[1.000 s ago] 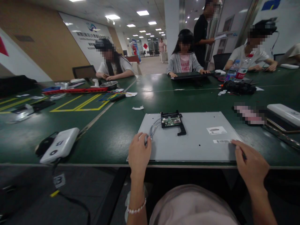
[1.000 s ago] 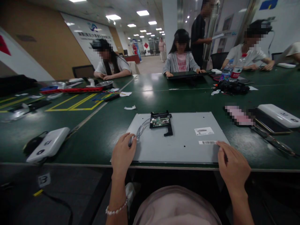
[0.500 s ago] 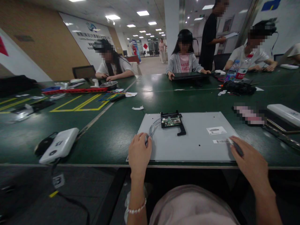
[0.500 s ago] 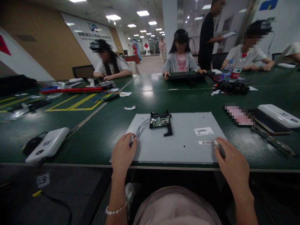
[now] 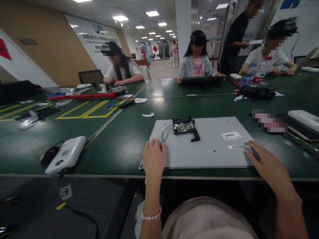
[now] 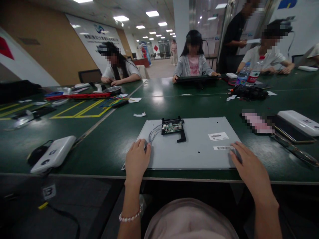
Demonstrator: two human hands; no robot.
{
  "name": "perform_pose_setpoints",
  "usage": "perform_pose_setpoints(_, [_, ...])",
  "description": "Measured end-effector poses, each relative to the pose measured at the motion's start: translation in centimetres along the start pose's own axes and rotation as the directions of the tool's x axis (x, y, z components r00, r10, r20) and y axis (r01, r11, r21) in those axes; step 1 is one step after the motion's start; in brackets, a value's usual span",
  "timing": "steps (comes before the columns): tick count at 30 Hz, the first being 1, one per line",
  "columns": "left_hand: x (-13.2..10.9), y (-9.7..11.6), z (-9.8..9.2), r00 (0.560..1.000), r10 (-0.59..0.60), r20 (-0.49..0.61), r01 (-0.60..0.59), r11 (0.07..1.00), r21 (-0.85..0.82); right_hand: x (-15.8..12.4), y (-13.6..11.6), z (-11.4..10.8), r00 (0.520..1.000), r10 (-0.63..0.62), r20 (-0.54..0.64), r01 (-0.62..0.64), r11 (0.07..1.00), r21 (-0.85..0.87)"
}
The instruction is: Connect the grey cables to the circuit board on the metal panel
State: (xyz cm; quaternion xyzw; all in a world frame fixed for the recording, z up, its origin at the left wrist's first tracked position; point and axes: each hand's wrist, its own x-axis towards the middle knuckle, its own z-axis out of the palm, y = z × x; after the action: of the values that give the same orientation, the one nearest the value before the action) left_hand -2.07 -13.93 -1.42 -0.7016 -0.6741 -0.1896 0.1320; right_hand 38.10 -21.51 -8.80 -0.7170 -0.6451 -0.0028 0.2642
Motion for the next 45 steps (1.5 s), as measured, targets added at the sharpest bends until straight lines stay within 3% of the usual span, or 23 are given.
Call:
perform_pose_setpoints(7, [-0.3, 0.9, 0.1, 1.000, 0.007, 0.011, -0.008, 1.000, 0.021, -0.5, 1.2, 0.1, 0.999, 0.016, -0.035, -0.017, 1.000, -0.024])
perform_pose_setpoints(17, [-0.5, 0.4, 0.6, 1.000, 0.028, -0.008, -0.028, 1.000, 0.001, -0.6, -1.3, -0.9, 0.996, 0.047, -0.081, -0.054, 0.995, -0.089])
perform_pose_setpoints(24, [-0.5, 0.4, 0.6, 1.000, 0.025, -0.013, -0.025, 0.999, -0.033, -0.7, -1.4, -0.8, 0.994, 0.047, -0.101, -0.054, 0.996, -0.070])
perform_pose_setpoints(30, [-0.6, 0.3, 0.7, 1.000, 0.015, -0.004, -0.015, 0.999, -0.049, 0.0, -2.1, -2.2, 1.000, -0.022, -0.018, 0.020, 0.995, -0.097])
perform_pose_setpoints(34, [-0.6, 0.3, 0.8, 1.000, 0.018, 0.006, -0.018, 0.998, -0.053, 3.8, -5.0, -5.2, 0.978, -0.190, 0.088, 0.195, 0.979, -0.055])
perform_pose_setpoints(37, [-0.5, 0.3, 0.7, 1.000, 0.009, 0.021, -0.008, 0.998, -0.056, 9.0, -7.7, -6.1, 0.872, -0.414, 0.260, 0.378, 0.908, 0.179])
perform_pose_setpoints(39, [-0.4, 0.3, 0.6, 1.000, 0.008, 0.026, -0.006, 0.998, -0.055, 12.9, -9.2, -5.2, 0.756, -0.559, 0.342, 0.440, 0.819, 0.368])
perform_pose_setpoints(40, [-0.3, 0.3, 0.5, 1.000, 0.011, 0.027, -0.010, 0.999, -0.052, 14.6, -9.9, -4.3, 0.725, -0.597, 0.343, 0.438, 0.784, 0.440])
perform_pose_setpoints(45, [-0.7, 0.6, 0.4, 0.999, 0.004, 0.042, -0.003, 1.000, -0.022, 20.0, -12.8, 1.9, 0.687, -0.626, 0.369, 0.395, 0.748, 0.534])
